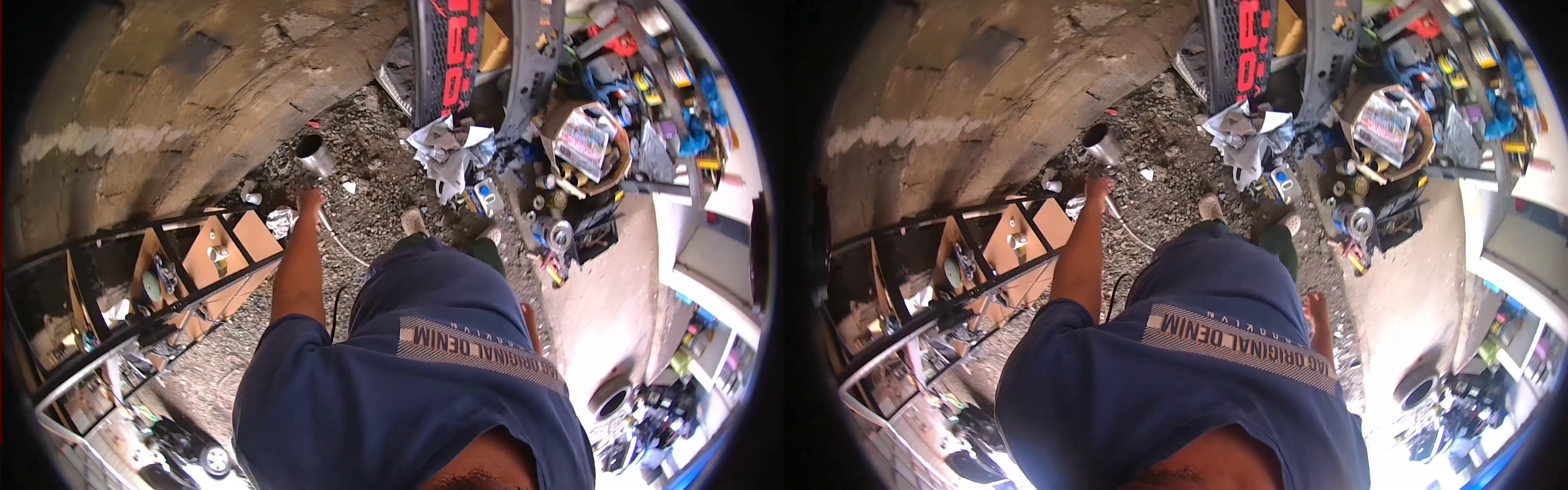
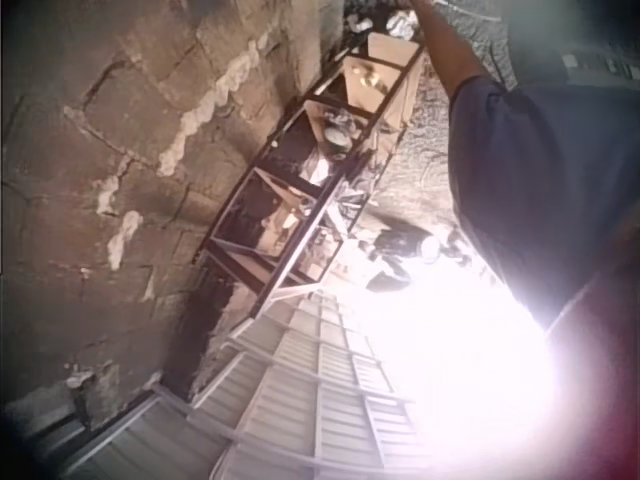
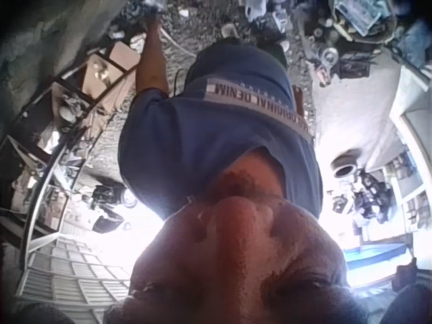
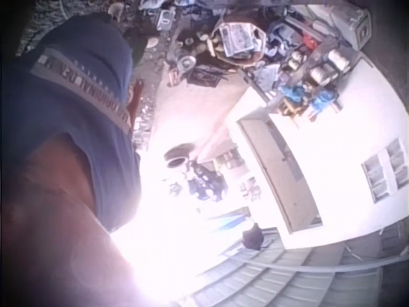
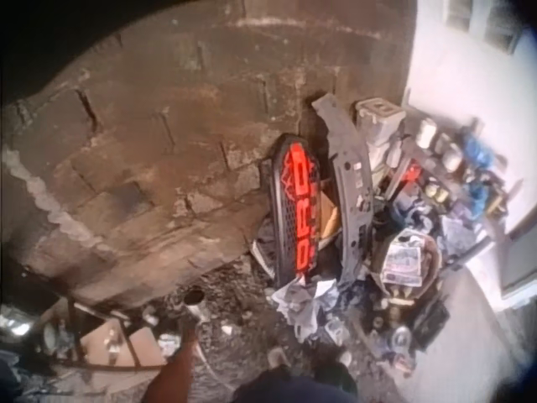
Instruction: The person applies newspaper to a car bumper and then cleans a paint spray gun by hand using a cloth.
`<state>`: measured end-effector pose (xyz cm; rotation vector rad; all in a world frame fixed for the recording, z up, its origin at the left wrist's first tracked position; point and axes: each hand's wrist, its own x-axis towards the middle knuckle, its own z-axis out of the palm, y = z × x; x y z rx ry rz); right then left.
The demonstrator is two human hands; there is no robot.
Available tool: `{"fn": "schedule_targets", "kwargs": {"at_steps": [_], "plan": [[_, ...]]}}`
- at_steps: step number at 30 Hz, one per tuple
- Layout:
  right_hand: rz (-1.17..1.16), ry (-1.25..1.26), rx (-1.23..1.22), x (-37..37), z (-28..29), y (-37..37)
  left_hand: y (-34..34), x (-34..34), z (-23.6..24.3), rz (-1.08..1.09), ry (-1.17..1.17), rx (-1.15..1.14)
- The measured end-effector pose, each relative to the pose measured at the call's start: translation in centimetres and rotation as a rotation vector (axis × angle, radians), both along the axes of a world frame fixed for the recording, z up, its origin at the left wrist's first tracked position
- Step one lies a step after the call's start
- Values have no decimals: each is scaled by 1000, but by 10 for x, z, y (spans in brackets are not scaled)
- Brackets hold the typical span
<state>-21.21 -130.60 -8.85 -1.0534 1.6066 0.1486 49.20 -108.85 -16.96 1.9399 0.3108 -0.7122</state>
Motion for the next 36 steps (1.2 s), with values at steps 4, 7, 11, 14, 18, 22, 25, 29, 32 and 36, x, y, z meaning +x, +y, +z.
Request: {"fn": "schedule_targets", "kwargs": {"at_steps": [4,7,11,14,18,22,25,29,32,36], "plan": [[100,-38,-152,-70,-53,-17,-34,-48,-9,-154,-258,434],[402,99,-252,-72,-42,-52,-44,-79,15,-116,-411,506],[228,53,-72,-32,-8,-95,-27,-89,34,14,-463,266],[145,125,-30,2,38,-108,-38,-106,53,138,-229,227],[232,36,-70,32,49,-119,-27,-108,46,194,-307,152],[323,23,-98,43,44,-121,-25,-105,45,177,-255,206],[343,31,-88,46,44,-121,-25,-105,51,177,-252,199],[328,49,-80,41,40,-119,-32,-103,61,188,-233,193],[330,47,-71,42,37,-116,-25,-97,55,170,-280,192],[319,51,-71,38,34,-111,-28,-94,53,151,-261,178]]}}
